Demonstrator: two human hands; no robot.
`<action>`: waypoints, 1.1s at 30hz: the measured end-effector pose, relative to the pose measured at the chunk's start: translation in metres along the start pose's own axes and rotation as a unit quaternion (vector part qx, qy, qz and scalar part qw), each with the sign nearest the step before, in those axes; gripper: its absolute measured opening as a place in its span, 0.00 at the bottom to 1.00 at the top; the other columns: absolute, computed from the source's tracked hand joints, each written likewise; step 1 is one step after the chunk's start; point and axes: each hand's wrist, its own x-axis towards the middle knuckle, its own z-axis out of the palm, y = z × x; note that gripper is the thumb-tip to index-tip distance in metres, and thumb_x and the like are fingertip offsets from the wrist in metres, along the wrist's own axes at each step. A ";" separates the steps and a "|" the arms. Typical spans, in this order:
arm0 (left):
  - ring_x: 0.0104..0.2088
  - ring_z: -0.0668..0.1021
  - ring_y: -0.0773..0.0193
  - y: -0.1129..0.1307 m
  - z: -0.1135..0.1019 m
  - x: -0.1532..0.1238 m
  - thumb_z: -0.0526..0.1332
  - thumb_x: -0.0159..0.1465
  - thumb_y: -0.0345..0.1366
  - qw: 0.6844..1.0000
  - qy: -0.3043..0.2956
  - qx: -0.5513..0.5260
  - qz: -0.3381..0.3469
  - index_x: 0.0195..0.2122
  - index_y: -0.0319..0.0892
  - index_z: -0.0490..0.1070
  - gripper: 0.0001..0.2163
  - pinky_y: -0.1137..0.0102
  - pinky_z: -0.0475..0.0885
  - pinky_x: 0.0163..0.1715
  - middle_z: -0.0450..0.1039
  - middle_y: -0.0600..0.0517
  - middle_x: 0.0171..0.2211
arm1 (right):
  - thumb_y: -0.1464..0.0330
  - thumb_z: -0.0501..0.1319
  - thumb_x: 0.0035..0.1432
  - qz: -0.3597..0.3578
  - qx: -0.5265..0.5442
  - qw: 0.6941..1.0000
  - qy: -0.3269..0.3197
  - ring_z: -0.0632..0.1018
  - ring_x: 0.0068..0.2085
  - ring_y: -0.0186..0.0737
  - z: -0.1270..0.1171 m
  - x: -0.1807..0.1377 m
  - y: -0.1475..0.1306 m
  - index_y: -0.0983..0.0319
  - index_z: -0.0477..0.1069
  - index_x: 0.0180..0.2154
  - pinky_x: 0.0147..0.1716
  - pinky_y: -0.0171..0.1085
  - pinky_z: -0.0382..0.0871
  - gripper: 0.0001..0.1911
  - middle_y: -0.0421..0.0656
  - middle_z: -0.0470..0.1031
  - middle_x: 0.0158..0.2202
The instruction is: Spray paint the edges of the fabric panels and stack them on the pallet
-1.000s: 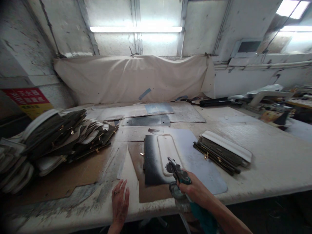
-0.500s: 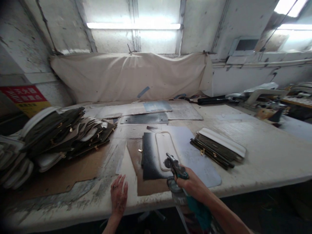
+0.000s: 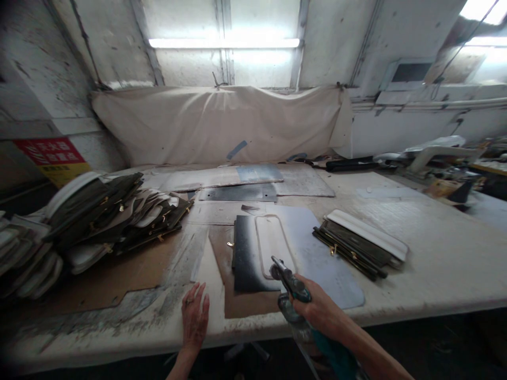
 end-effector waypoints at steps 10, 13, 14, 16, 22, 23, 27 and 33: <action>0.52 0.66 0.56 0.004 0.000 -0.001 0.50 0.61 0.40 1.000 -0.007 -0.014 -0.019 0.50 0.41 0.66 0.18 0.57 0.63 0.51 0.66 0.43 0.51 | 0.71 0.53 0.48 0.004 0.039 0.999 0.022 0.63 0.29 0.36 0.004 -0.031 0.021 0.60 0.62 0.27 0.30 0.38 0.58 0.00 0.39 0.63 0.25; 0.52 0.66 0.56 0.004 -0.001 -0.001 0.50 0.61 0.39 0.999 -0.022 -0.014 -0.020 0.50 0.40 0.65 0.18 0.56 0.62 0.52 0.66 0.43 0.51 | 0.70 0.54 0.47 0.045 0.051 0.996 0.050 0.63 0.28 0.37 -0.002 -0.035 0.032 0.60 0.61 0.26 0.29 0.38 0.59 0.01 0.39 0.62 0.25; 0.52 0.66 0.56 0.004 -0.001 -0.001 0.50 0.61 0.39 0.999 -0.024 -0.014 -0.021 0.50 0.40 0.65 0.18 0.56 0.62 0.52 0.66 0.43 0.51 | 0.70 0.54 0.46 0.060 0.053 0.995 0.060 0.63 0.28 0.36 -0.005 -0.037 0.036 0.60 0.62 0.26 0.29 0.38 0.59 0.01 0.38 0.62 0.24; 0.52 0.67 0.56 0.005 -0.001 -0.001 0.50 0.61 0.39 0.999 -0.023 -0.016 -0.022 0.50 0.40 0.66 0.18 0.56 0.61 0.52 0.66 0.43 0.51 | 0.70 0.54 0.44 0.083 0.053 0.992 0.076 0.63 0.27 0.36 -0.011 -0.042 0.045 0.60 0.61 0.25 0.28 0.37 0.58 0.01 0.37 0.62 0.23; 0.52 0.67 0.56 0.005 0.000 0.001 0.50 0.61 0.41 0.999 -0.014 -0.017 -0.028 0.49 0.40 0.67 0.18 0.57 0.62 0.51 0.67 0.42 0.50 | 0.69 0.54 0.41 0.096 0.041 0.990 0.098 0.63 0.26 0.36 -0.029 -0.040 0.048 0.60 0.61 0.21 0.27 0.36 0.59 0.02 0.37 0.61 0.21; 0.52 0.67 0.56 0.005 0.001 0.001 0.50 0.61 0.40 0.999 -0.015 -0.020 -0.025 0.49 0.40 0.67 0.18 0.57 0.62 0.51 0.67 0.43 0.50 | 0.69 0.54 0.41 0.095 0.035 0.990 0.095 0.64 0.26 0.36 -0.033 -0.034 0.043 0.61 0.62 0.21 0.28 0.36 0.59 0.02 0.37 0.62 0.20; 0.52 0.67 0.57 -0.001 0.006 0.001 0.50 0.61 0.40 0.999 -0.018 -0.033 -0.023 0.49 0.40 0.66 0.18 0.57 0.63 0.51 0.68 0.44 0.50 | 0.71 0.54 0.38 0.064 0.041 0.995 0.069 0.65 0.25 0.35 -0.051 0.017 0.015 0.62 0.64 0.19 0.27 0.35 0.58 0.02 0.37 0.64 0.19; 0.49 0.70 0.57 -0.013 0.012 0.000 0.50 0.61 0.42 0.998 -0.018 -0.046 -0.038 0.50 0.41 0.65 0.19 0.59 0.67 0.47 0.70 0.45 0.48 | 0.70 0.55 0.33 0.040 0.092 0.993 0.064 0.65 0.22 0.33 -0.071 0.133 -0.020 0.63 0.65 0.15 0.23 0.34 0.58 0.03 0.37 0.65 0.16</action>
